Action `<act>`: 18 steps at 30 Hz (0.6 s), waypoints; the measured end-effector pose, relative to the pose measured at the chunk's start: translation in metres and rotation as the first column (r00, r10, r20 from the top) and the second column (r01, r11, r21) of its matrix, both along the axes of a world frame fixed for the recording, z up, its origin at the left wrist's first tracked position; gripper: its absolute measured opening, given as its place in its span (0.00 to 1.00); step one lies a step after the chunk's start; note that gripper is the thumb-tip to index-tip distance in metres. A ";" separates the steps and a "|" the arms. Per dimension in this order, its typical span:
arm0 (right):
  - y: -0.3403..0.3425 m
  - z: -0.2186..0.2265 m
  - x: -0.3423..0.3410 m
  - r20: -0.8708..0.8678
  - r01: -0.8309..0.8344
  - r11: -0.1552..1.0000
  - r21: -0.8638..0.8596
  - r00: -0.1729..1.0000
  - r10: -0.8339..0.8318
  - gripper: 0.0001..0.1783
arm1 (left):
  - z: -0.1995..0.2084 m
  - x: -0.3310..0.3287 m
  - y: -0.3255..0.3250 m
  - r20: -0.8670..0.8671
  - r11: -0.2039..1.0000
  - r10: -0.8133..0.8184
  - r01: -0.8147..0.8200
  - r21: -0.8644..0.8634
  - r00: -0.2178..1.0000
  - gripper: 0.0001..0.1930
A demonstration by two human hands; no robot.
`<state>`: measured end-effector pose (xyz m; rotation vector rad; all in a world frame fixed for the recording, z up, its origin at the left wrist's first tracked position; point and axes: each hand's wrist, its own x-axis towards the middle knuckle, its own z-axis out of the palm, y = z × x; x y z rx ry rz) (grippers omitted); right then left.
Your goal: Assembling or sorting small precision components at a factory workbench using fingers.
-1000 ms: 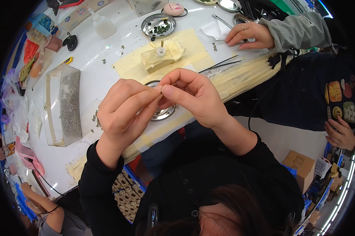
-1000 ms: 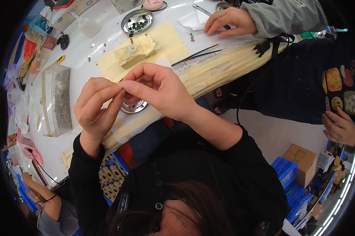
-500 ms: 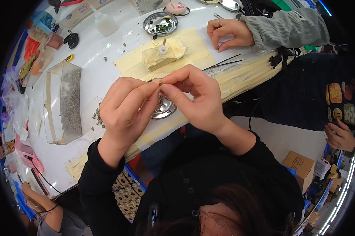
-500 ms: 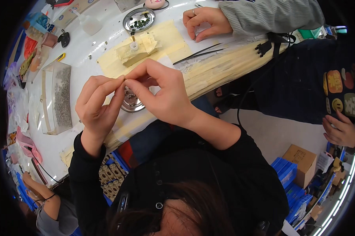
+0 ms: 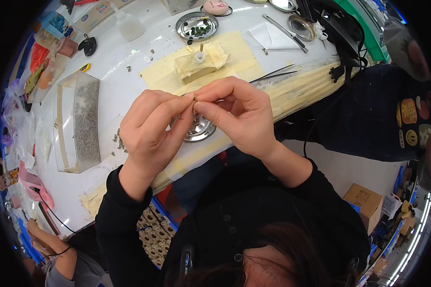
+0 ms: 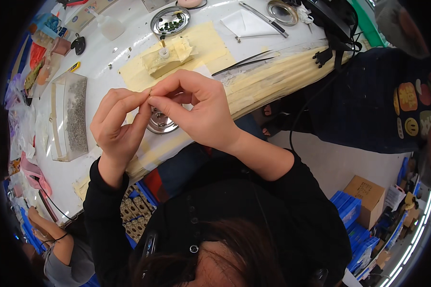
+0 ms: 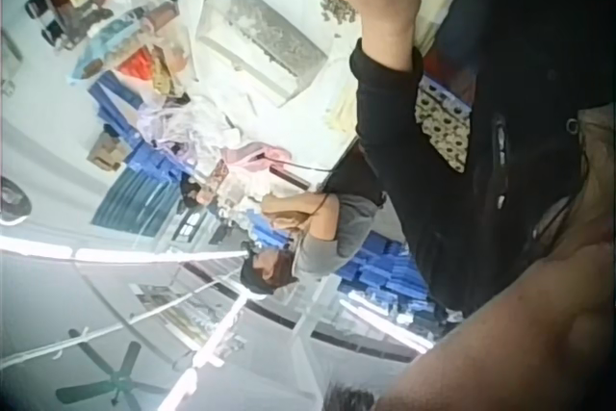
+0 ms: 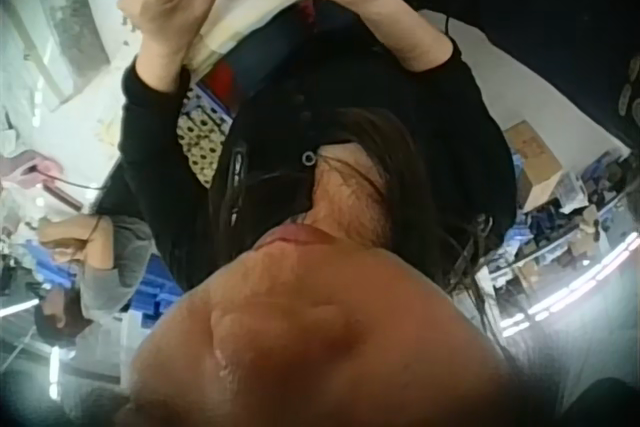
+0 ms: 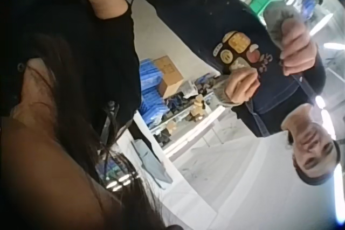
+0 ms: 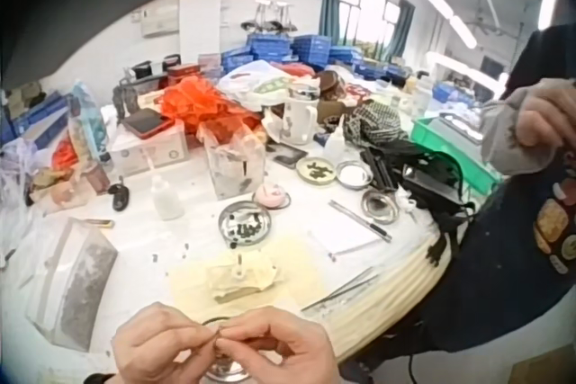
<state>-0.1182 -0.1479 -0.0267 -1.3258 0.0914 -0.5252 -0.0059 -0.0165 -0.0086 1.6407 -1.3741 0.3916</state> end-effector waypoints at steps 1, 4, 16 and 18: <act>-0.002 -0.001 0.001 -0.025 -0.045 0.992 0.121 0.999 0.049 0.07 | 0.000 0.001 0.000 0.008 1.000 -0.001 0.001 -0.004 1.000 0.11; -0.009 -0.002 0.001 -0.072 -0.144 0.918 0.369 0.981 0.183 0.07 | 0.000 0.001 0.000 -0.013 1.000 -0.017 0.017 0.009 1.000 0.11; -0.012 -0.005 0.002 -0.074 -0.221 0.809 0.545 0.948 0.309 0.10 | -0.001 0.000 0.000 -0.129 0.998 -0.061 0.063 0.014 0.990 0.11; -0.012 -0.005 0.002 -0.074 -0.223 0.810 0.542 0.948 0.311 0.10 | -0.001 0.001 0.000 -0.111 0.999 -0.047 0.049 0.015 0.993 0.11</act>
